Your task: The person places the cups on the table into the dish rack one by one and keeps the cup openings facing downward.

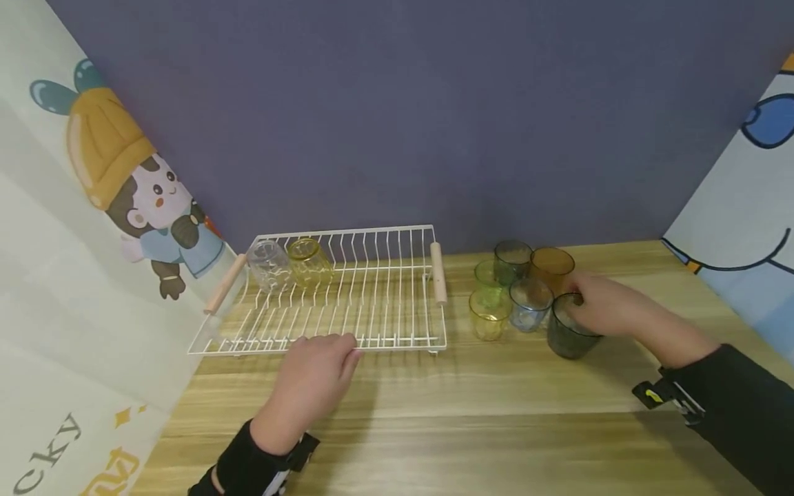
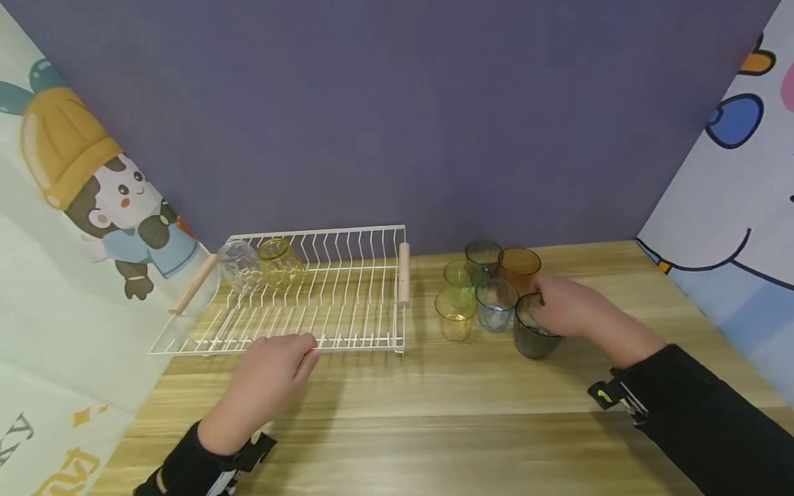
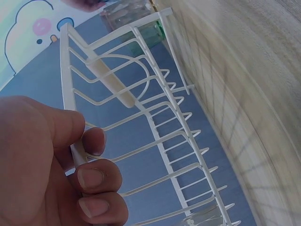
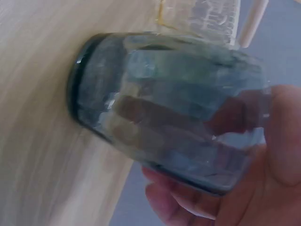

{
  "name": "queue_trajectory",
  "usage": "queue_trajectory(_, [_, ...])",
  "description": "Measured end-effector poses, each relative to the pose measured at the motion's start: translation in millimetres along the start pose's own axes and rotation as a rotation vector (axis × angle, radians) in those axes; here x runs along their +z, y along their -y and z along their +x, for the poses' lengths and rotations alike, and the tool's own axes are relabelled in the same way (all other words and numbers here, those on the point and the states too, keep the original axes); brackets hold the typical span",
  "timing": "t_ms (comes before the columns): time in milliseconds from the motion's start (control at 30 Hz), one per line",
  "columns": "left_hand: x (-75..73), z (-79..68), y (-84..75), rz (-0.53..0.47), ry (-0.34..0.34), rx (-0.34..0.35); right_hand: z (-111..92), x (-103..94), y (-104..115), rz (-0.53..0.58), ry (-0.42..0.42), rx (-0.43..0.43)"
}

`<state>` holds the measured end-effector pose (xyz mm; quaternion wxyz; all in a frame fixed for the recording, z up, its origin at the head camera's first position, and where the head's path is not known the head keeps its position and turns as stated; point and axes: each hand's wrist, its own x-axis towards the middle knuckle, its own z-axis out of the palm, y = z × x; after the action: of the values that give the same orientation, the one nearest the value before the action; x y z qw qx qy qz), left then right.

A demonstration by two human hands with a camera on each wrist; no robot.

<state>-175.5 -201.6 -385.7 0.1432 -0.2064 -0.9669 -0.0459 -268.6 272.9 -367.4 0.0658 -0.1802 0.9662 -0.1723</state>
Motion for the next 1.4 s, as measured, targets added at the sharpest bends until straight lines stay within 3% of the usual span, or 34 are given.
queue_trajectory(200, [2.1,1.1,-0.4,0.013,0.003,0.007,6.4,9.6,-9.8,-0.024,0.061,0.006])
queue_trajectory(500, [2.6,0.9,1.0,0.028,0.023,-0.001,13.1,14.7,-9.8,-0.134,0.003,-0.032])
queue_trajectory(900, [3.5,0.4,1.4,0.037,0.007,0.008,6.9,-1.9,-1.8,-0.154,0.066,0.044])
queue_trajectory(1033, [3.0,1.1,1.2,0.037,0.008,0.009,1.2,-18.4,1.4,-0.095,0.032,0.069])
queue_trajectory(1167, [1.4,1.4,1.2,0.037,0.016,0.008,-7.7,-31.0,17.7,0.011,-0.052,0.062])
queue_trajectory(1400, [0.7,0.7,-0.2,0.016,0.015,-0.001,-13.0,-31.5,56.6,0.173,-0.142,-0.004])
